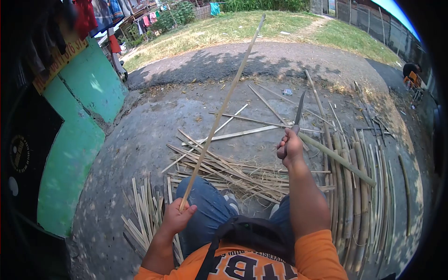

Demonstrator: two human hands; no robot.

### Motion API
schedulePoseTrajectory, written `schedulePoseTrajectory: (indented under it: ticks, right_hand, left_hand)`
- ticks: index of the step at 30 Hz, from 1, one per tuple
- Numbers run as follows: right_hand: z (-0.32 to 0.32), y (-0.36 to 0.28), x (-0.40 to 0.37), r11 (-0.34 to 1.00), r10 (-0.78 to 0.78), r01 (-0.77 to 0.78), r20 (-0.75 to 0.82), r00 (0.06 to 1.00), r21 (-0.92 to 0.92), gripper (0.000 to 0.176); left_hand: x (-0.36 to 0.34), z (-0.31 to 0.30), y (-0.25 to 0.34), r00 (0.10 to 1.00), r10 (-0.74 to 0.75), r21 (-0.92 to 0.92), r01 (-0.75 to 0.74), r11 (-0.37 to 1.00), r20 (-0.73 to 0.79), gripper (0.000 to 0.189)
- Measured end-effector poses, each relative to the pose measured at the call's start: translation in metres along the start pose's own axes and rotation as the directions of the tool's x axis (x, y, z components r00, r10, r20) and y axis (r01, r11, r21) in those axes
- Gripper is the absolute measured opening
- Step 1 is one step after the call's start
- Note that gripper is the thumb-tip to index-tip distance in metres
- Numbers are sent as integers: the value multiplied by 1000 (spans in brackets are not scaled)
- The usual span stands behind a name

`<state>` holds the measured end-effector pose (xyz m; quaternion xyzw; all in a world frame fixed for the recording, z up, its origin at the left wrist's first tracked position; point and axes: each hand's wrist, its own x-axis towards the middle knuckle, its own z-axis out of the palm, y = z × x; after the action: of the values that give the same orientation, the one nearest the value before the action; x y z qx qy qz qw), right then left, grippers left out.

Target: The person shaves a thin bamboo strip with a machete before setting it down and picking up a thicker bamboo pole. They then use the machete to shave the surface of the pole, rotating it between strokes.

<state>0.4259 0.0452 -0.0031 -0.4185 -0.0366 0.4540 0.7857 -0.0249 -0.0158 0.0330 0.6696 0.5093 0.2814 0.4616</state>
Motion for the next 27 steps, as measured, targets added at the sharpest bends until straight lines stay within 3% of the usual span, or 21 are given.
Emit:
schedulePoseTrajectory:
  ticks: [10, 14, 17, 21, 27]
  right_hand:
    - [22, -2, -25, 881, -310, 343, 149, 939, -327, 26]
    - [34, -1, -46, 772, -436, 521, 293, 851, -364, 26]
    - [31, 10, -45, 584, -605, 717, 386, 697, -380, 22]
    - [21, 5, -40, 350, -655, 785, 466, 595, -511, 20]
    - [25, -10, -50, 244, -582, 721, 497, 644, -648, 29]
  left_hand:
    - [8, 1, 7, 1000, 6, 19, -6, 1000, -7, 33]
    - [12, 6, 3, 1000, 21, 22, -21, 1000, -17, 32]
    - [16, 8, 1, 1000, -1, -27, 1, 1000, 0, 31]
    - [18, 7, -7, 999, -19, -110, 24, 994, 39, 32]
    - [25, 7, -5, 999, -44, -9, 44, 999, 25, 32]
